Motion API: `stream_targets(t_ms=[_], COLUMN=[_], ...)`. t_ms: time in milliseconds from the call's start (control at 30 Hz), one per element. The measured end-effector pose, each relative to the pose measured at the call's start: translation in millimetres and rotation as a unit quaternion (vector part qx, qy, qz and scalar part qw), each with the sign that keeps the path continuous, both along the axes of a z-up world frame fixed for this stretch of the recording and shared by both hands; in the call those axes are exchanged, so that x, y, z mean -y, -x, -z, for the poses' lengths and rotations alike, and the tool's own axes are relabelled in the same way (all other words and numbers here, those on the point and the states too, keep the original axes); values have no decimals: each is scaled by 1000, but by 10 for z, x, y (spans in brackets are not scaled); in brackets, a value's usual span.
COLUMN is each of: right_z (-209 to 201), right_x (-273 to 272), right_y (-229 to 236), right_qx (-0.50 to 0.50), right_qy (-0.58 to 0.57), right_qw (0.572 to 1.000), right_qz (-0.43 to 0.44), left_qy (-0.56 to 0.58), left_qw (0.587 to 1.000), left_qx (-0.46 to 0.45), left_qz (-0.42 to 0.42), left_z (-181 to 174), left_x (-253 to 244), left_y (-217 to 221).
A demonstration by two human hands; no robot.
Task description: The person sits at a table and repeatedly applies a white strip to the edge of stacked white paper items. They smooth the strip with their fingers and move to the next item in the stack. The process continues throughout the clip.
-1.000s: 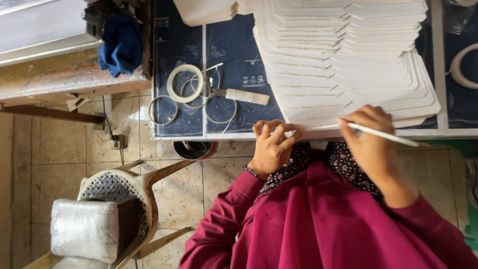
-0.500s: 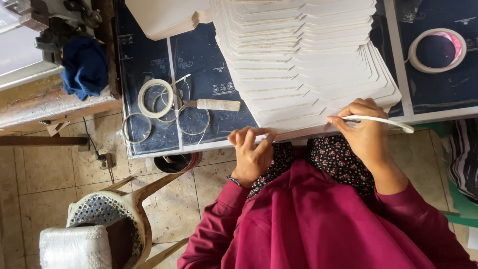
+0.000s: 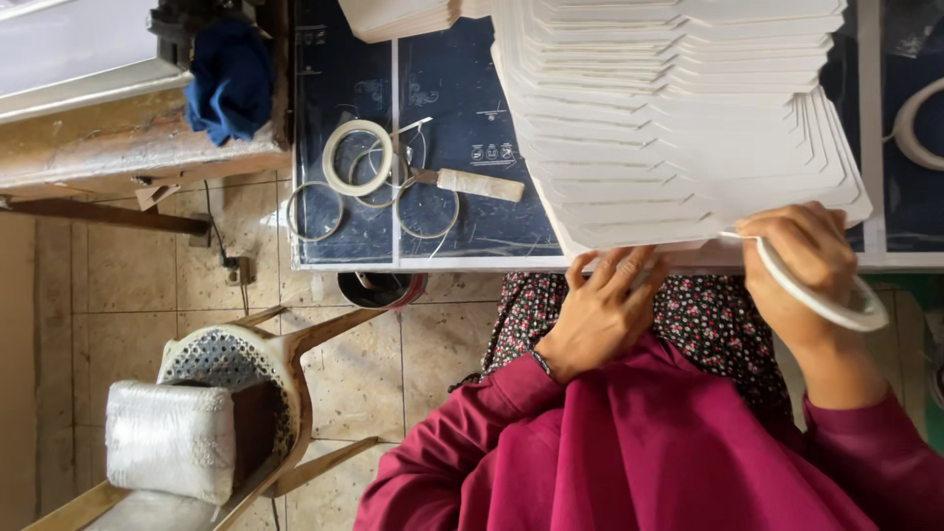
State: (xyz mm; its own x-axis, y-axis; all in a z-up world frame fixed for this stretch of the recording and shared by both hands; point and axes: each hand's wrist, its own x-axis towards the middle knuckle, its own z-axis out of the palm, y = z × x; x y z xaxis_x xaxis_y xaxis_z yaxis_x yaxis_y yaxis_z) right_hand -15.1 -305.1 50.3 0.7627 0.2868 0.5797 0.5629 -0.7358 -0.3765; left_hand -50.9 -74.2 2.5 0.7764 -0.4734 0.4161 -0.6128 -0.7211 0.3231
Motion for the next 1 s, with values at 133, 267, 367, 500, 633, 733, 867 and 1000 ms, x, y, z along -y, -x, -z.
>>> stream_targets(t_ms=[133, 267, 367, 500, 633, 733, 867, 1000], right_z=[172, 72, 15, 42, 234, 435, 313, -110], right_x=[-96, -80, -115, -185, -141, -118, -162, -322], right_y=[-191, -235, -166, -86, -51, -82, 83, -51], right_qx=[24, -35, -85, -49, -67, 13, -25, -275], right_qy=[15, 22, 1, -30, -46, -32, -228, -198], right_qw=[999, 998, 996, 998, 994, 998, 972, 941], right_qz=[-24, -40, -30, 8, 70, 52, 56, -2], left_qy=[-8, 102, 170, 91, 94, 103, 110, 429], left_qw=[999, 989, 970, 965, 962, 957, 959, 850], left_qx=[-20, -95, -173, -228, -231, -239, -232, -303], left_qz=[41, 57, 33, -94, -115, -127, -123, 25], left_z=[-179, -418, -307, -250, -260, -286, -238, -94], left_x=[-83, -71, 28, 331, 405, 426, 409, 38], left_y=[-18, -487, -860, -1048, -1035, -1054, -1041, -1075])
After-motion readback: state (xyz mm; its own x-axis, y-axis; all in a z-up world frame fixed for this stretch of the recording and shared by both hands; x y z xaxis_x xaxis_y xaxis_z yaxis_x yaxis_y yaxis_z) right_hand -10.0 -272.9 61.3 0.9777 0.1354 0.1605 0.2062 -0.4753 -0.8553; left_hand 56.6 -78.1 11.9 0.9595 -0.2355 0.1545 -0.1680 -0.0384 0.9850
